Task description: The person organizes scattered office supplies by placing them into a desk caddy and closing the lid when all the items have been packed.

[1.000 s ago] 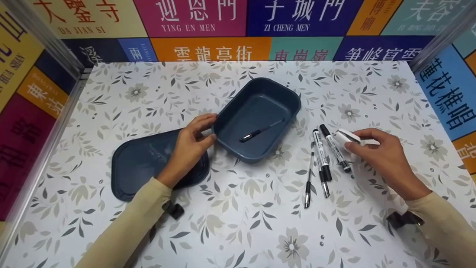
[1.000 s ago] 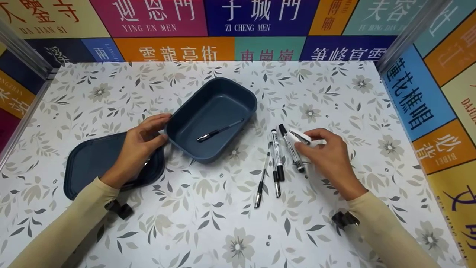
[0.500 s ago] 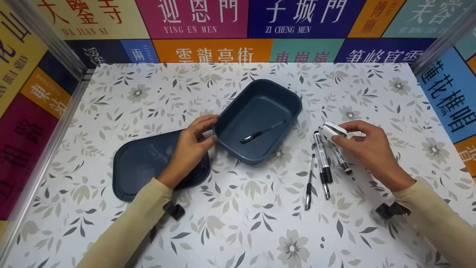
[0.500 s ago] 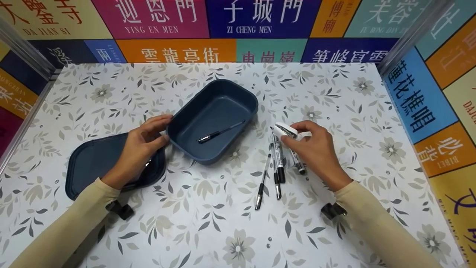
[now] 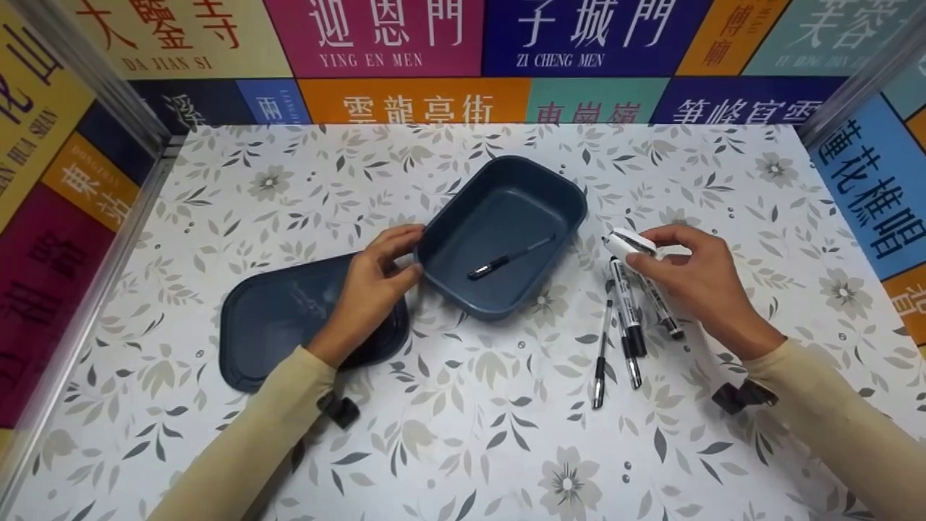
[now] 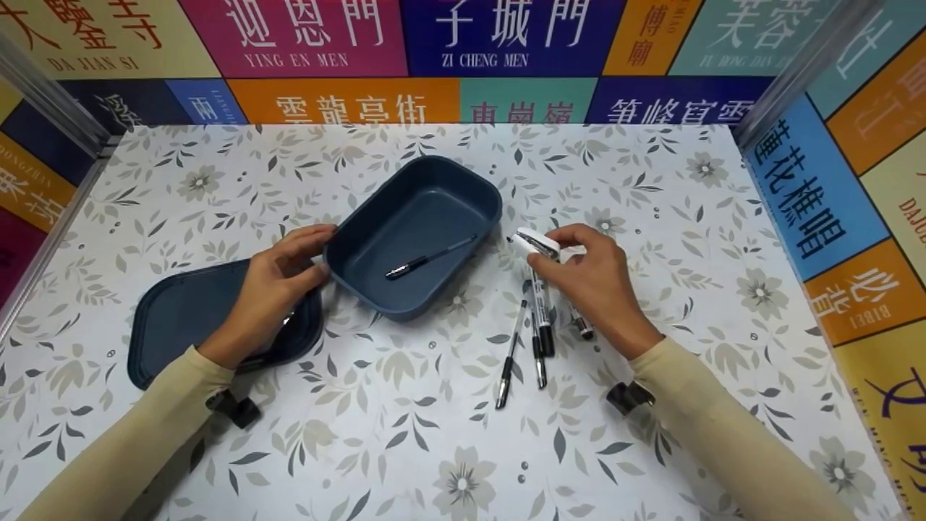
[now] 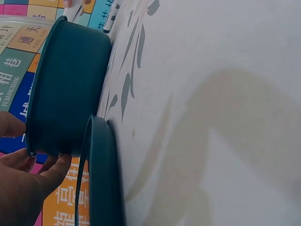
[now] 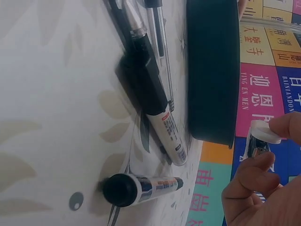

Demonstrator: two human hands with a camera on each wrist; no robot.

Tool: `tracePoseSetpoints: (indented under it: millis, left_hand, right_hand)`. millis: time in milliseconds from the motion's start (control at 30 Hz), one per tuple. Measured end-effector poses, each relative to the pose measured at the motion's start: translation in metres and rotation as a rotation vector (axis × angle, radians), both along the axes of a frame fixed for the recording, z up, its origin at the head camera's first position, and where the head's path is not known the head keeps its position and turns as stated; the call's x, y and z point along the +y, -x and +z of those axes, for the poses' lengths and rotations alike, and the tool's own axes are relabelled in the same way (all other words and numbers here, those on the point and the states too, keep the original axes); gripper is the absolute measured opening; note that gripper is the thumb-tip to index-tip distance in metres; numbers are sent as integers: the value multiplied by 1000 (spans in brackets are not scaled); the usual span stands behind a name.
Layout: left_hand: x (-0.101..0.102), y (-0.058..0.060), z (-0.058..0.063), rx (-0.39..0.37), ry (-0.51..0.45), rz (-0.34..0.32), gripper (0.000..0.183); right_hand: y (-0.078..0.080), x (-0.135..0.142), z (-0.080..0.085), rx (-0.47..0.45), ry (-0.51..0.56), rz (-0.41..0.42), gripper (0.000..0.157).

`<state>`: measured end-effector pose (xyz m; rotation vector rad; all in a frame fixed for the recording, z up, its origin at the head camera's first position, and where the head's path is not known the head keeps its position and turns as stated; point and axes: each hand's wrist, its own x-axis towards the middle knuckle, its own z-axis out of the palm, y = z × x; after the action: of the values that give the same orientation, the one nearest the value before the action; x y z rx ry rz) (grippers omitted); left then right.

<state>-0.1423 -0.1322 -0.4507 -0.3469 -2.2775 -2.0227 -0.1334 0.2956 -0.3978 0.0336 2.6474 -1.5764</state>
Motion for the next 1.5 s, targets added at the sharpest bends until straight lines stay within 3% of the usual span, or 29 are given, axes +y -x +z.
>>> tracePoseSetpoints:
  millis: [400, 1167, 1500]
  left_hand:
    - [0, -1, 0, -8, 5, -2, 49]
    - [1, 0, 0, 7, -19, 2, 50]
    - [0, -1, 0, 5, 51, 7, 48]
  right_hand:
    - [13, -24, -1, 11, 97, 38, 41]
    - [30, -60, -6, 52, 113, 72, 40]
    - [32, -68, -5, 65, 116, 69, 39]
